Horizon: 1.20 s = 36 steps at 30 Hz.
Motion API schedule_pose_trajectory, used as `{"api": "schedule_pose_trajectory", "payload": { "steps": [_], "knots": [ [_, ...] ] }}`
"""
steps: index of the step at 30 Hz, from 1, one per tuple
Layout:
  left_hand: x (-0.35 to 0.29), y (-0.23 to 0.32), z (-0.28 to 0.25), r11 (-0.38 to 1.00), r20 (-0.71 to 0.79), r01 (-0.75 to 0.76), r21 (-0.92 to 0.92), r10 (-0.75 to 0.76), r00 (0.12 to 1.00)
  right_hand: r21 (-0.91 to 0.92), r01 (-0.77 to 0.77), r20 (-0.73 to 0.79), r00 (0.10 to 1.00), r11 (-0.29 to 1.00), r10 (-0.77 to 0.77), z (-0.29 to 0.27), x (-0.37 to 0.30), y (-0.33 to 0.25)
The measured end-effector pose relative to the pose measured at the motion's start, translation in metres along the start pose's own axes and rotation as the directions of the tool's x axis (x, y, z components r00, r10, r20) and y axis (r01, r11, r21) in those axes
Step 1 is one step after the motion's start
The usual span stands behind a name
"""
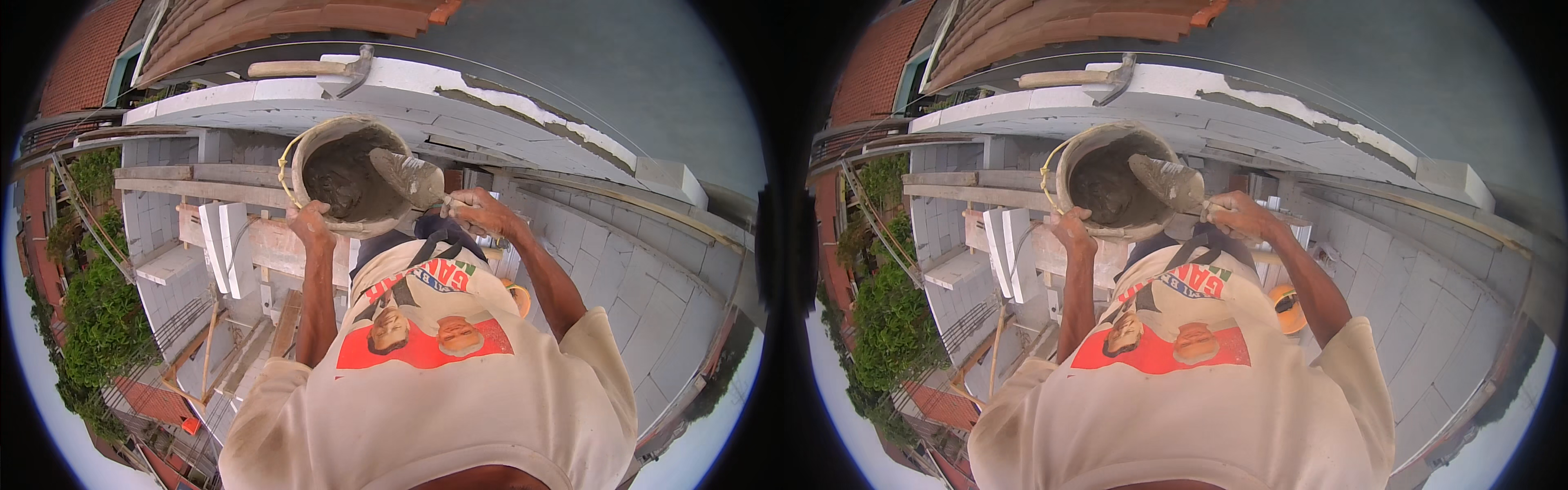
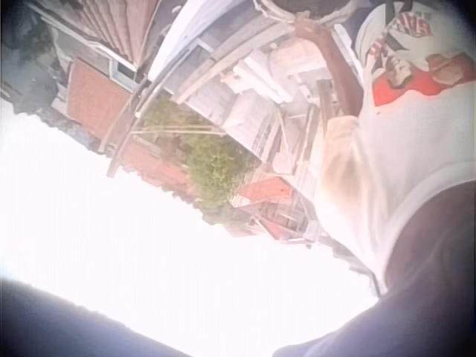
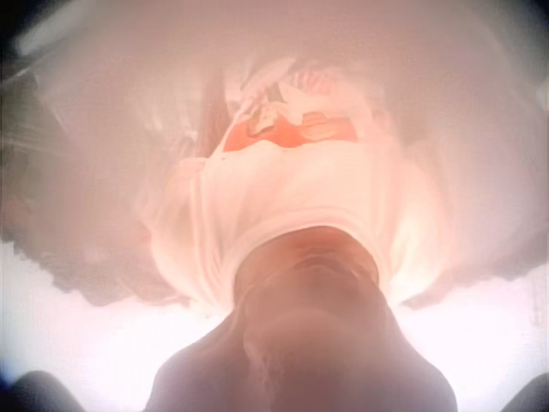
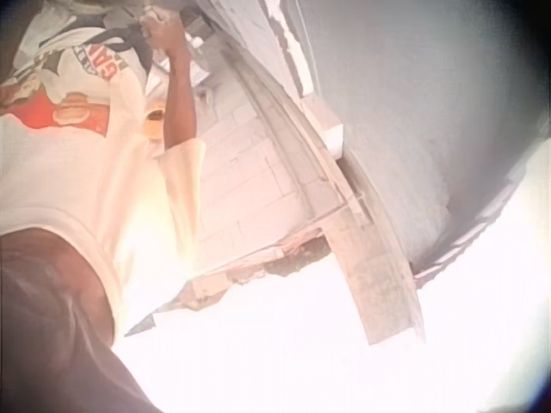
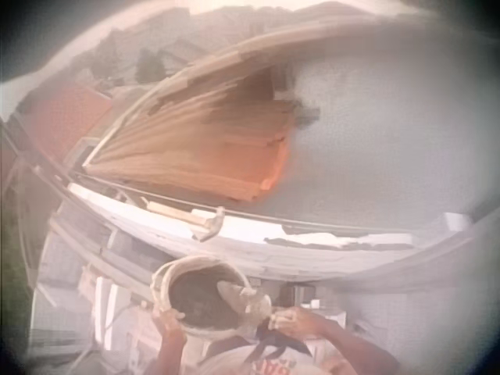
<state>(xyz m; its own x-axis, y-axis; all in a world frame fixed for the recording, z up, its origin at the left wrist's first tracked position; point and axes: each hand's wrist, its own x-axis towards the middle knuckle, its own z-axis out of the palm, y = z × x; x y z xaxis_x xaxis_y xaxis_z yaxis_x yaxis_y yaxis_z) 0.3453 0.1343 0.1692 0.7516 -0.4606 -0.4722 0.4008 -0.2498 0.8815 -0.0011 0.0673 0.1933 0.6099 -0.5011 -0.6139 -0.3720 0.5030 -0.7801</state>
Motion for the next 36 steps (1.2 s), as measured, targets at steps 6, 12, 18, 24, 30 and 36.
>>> {"api": "schedule_pose_trajectory", "payload": {
  "steps": [6,12,18,24,30,36],
  "knots": [
    [0.032,-0.039,-0.015,0.985,-0.004,0.038,0.169,-0.038,0.999,-0.553,-0.052,-0.640,0.666,0.832,-0.384,-0.059,-0.102,0.054],
    [0.037,-0.056,-0.019,0.934,-0.051,0.104,0.341,-0.092,0.994,-0.518,-0.733,-0.827,0.299,0.440,-0.476,-0.132,-0.158,0.067],
    [0.042,-0.067,-0.024,0.954,-0.056,0.043,0.296,-0.028,0.998,-0.429,-0.894,-0.812,0.319,0.129,-0.489,-0.210,-0.161,0.102],
    [-0.013,-0.043,0.003,0.985,-0.018,0.111,0.131,-0.110,0.994,-0.258,-0.915,-0.925,0.140,0.312,-0.353,-0.275,-0.187,0.123],
    [-0.014,-0.059,0.016,0.983,0.043,0.133,0.127,-0.139,0.989,-0.433,-0.761,-0.890,0.275,0.484,-0.364,-0.263,-0.161,0.112],
    [-0.044,-0.045,0.061,0.935,0.072,0.177,0.307,-0.208,0.975,-0.661,-0.470,-0.745,0.503,0.586,-0.437,-0.193,-0.147,0.060]
  ]
}}
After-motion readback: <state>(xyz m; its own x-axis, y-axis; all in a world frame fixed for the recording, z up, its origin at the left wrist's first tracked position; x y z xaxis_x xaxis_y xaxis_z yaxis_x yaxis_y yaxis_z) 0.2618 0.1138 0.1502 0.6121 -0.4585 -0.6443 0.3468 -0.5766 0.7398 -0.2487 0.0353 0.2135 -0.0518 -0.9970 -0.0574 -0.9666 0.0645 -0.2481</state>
